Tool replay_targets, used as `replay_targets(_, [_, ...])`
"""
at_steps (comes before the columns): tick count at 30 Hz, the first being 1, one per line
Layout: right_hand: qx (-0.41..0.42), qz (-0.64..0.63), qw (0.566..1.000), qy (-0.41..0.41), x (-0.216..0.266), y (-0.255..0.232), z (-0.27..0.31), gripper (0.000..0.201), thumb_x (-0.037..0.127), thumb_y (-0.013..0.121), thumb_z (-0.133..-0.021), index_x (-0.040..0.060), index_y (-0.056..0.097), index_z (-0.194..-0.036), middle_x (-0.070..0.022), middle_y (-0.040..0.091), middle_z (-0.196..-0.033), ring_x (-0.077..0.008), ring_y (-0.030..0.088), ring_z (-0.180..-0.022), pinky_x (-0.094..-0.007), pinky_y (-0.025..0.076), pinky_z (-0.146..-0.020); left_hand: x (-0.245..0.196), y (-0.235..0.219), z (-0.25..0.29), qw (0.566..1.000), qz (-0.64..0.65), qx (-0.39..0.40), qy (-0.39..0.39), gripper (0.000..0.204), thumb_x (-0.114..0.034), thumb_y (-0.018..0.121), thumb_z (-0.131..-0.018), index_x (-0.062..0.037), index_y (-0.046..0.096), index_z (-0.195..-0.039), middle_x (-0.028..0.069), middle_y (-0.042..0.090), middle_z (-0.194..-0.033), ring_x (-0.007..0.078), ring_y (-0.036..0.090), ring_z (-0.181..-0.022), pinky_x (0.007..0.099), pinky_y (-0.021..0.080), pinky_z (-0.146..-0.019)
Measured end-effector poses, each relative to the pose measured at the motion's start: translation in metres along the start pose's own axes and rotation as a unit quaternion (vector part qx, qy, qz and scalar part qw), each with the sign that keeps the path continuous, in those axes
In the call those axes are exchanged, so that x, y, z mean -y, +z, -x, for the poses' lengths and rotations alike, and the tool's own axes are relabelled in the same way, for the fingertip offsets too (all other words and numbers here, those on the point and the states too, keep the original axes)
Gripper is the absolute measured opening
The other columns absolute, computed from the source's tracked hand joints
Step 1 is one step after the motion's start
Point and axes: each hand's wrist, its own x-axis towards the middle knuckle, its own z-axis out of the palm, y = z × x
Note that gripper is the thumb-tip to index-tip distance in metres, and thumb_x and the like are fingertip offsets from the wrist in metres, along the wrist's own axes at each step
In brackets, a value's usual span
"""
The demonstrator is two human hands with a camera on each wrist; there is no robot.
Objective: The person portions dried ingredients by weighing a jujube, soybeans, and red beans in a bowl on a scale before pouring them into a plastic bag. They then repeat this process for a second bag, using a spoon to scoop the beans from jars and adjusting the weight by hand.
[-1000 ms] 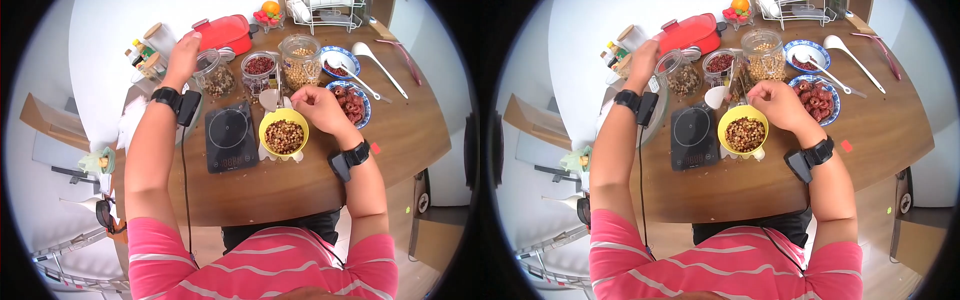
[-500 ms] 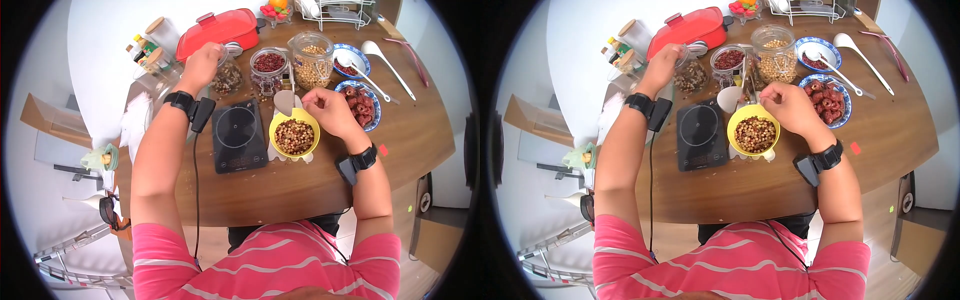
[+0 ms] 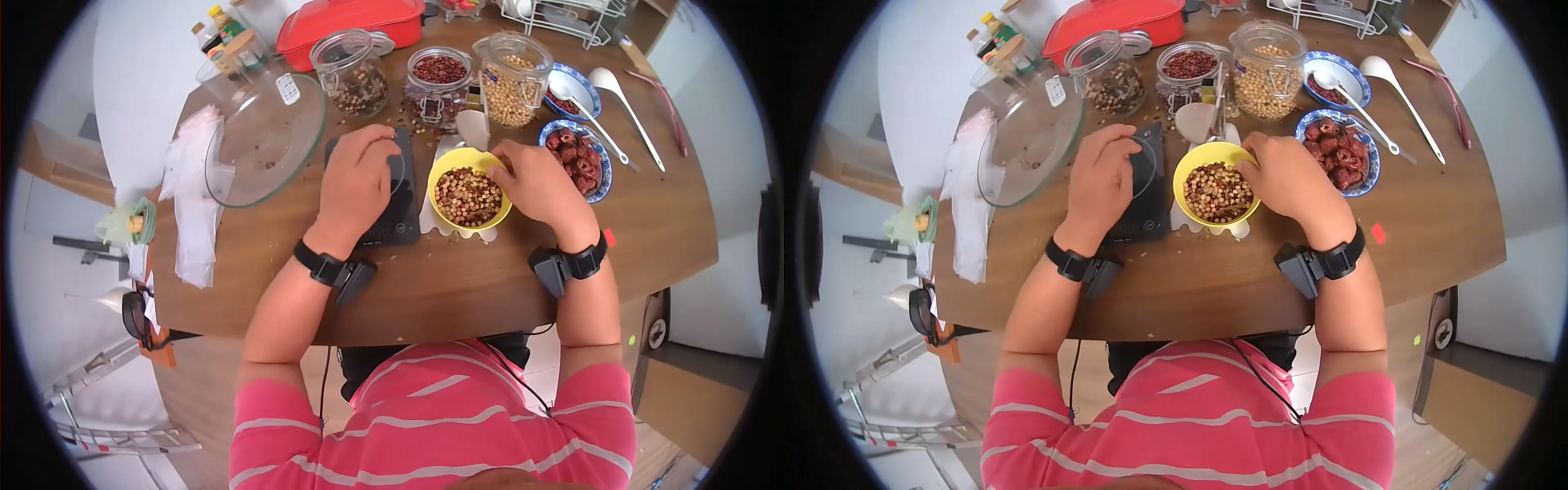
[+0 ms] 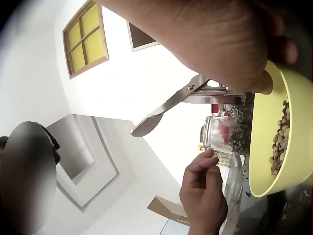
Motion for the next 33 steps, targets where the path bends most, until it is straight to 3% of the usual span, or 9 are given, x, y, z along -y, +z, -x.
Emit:
replay_targets(7, [0.006, -0.01, 1.0, -0.018, -0.003, -0.007, 0.001, 0.019, 0.008, 0.062, -0.093, -0.0022, 0.072, -0.105, -0.027, 0.072, -0.09, -0.0444, 0.07, -0.088, -0.0495, 0.056, -0.082, 0.003, -0.032, 0.025, 0.978, -0.123, 0.035, -0.167, 0.013, -0.005, 0.07, -0.09, -0.0074, 0.073, -0.102, 0.0088, 0.075, -0.101, 0.0336, 0.066, -0.094, 0.047, 0.049, -0.083])
replay_targets(11, [-0.037, 0.014, 0.999, -0.035, -0.006, -0.001, -0.001, 0.019, 0.006, 0.061, -0.091, -0.0013, 0.073, -0.103, -0.0267, 0.072, -0.09, -0.0448, 0.07, -0.088, -0.0495, 0.056, -0.083, 0.009, -0.047, 0.032, 0.966, -0.168, 0.047, -0.193, 0.011, -0.008, 0.073, -0.09, -0.0083, 0.075, -0.1, 0.0078, 0.076, -0.096, 0.0327, 0.066, -0.091, 0.0457, 0.049, -0.082])
replay_targets(14, [-0.041, -0.02, 0.997, -0.062, -0.01, 0.005, -0.002, 0.018, 0.006, 0.061, -0.09, -0.0011, 0.074, -0.102, -0.0266, 0.072, -0.091, -0.045, 0.071, -0.088, -0.0489, 0.057, -0.082, -0.019, -0.049, 0.028, 0.976, -0.116, 0.078, -0.164, 0.009, -0.011, 0.075, -0.089, -0.0086, 0.075, -0.098, 0.0068, 0.076, -0.094, 0.0309, 0.065, -0.086, 0.0435, 0.048, -0.079])
replay_targets(17, [-0.033, 0.028, 0.998, -0.039, -0.01, 0.006, -0.003, 0.018, 0.009, 0.066, -0.093, -0.0032, 0.073, -0.104, -0.0211, 0.075, -0.088, -0.0337, 0.074, -0.08, -0.0396, 0.057, -0.074, -0.047, -0.024, 0.027, 0.991, 0.062, 0.093, -0.07, 0.008, -0.014, 0.073, -0.087, -0.0132, 0.073, -0.095, 0.0033, 0.069, -0.082, 0.0285, 0.062, -0.075, 0.041, 0.044, -0.07])
replay_targets(21, [-0.013, -0.03, 0.998, -0.057, -0.003, -0.001, -0.001, 0.018, 0.009, 0.071, -0.092, -0.0039, 0.073, -0.104, -0.0183, 0.075, -0.086, -0.0263, 0.074, -0.076, -0.0355, 0.057, -0.072, -0.061, -0.008, 0.034, 0.989, 0.074, 0.129, -0.021, 0.018, -0.017, 0.078, -0.083, -0.0135, 0.074, -0.1, 0.0029, 0.067, -0.083, 0.0266, 0.062, -0.076, 0.0402, 0.044, -0.069])
replay_targets(22, [-0.015, -0.025, 0.998, -0.06, -0.002, -0.003, -0.003, 0.018, 0.009, 0.071, -0.092, -0.0039, 0.073, -0.104, -0.0183, 0.075, -0.086, -0.0263, 0.074, -0.076, -0.0355, 0.057, -0.072, -0.064, -0.007, 0.032, 0.989, 0.074, 0.123, -0.019, 0.018, -0.017, 0.078, -0.083, -0.0135, 0.074, -0.1, 0.0029, 0.067, -0.083, 0.0266, 0.062, -0.076, 0.0402, 0.044, -0.069])
replay_targets(24, [-0.046, -0.058, 0.996, -0.056, 0.002, -0.002, -0.002, 0.016, 0.01, 0.069, -0.089, -0.0026, 0.073, -0.099, -0.0213, 0.074, -0.085, -0.0382, 0.073, -0.078, -0.0433, 0.057, -0.074, -0.07, -0.005, 0.034, 0.989, 0.068, 0.135, 0.004, 0.02, -0.021, 0.08, -0.082, -0.0146, 0.073, -0.1, 0.0017, 0.061, -0.078, 0.0256, 0.06, -0.075, 0.0391, 0.044, -0.07])
replay_targets(29, [-0.082, -0.039, 0.995, -0.051, -0.002, -0.006, 0.0, 0.014, 0.007, 0.068, -0.088, -0.0024, 0.074, -0.096, -0.0198, 0.074, -0.083, -0.0345, 0.074, -0.076, -0.041, 0.057, -0.071, -0.065, -0.006, 0.039, 0.984, 0.068, 0.165, 0.02, 0.014, -0.02, 0.08, -0.081, -0.0158, 0.073, -0.093, 0.0005, 0.057, -0.073, 0.023, 0.059, -0.072, 0.0377, 0.042, -0.068])
replay_targets(33, [-0.049, -0.051, 0.997, -0.029, -0.003, -0.012, 0.001, 0.014, 0.007, 0.068, -0.088, -0.0027, 0.074, -0.097, -0.0203, 0.074, -0.083, -0.0345, 0.074, -0.076, -0.041, 0.057, -0.071, -0.053, -0.006, 0.039, 0.993, 0.071, 0.096, 0.005, 0.008, -0.015, 0.078, -0.082, -0.0138, 0.071, -0.086, 0.0005, 0.058, -0.068, 0.0228, 0.056, -0.065, 0.0375, 0.04, -0.064])
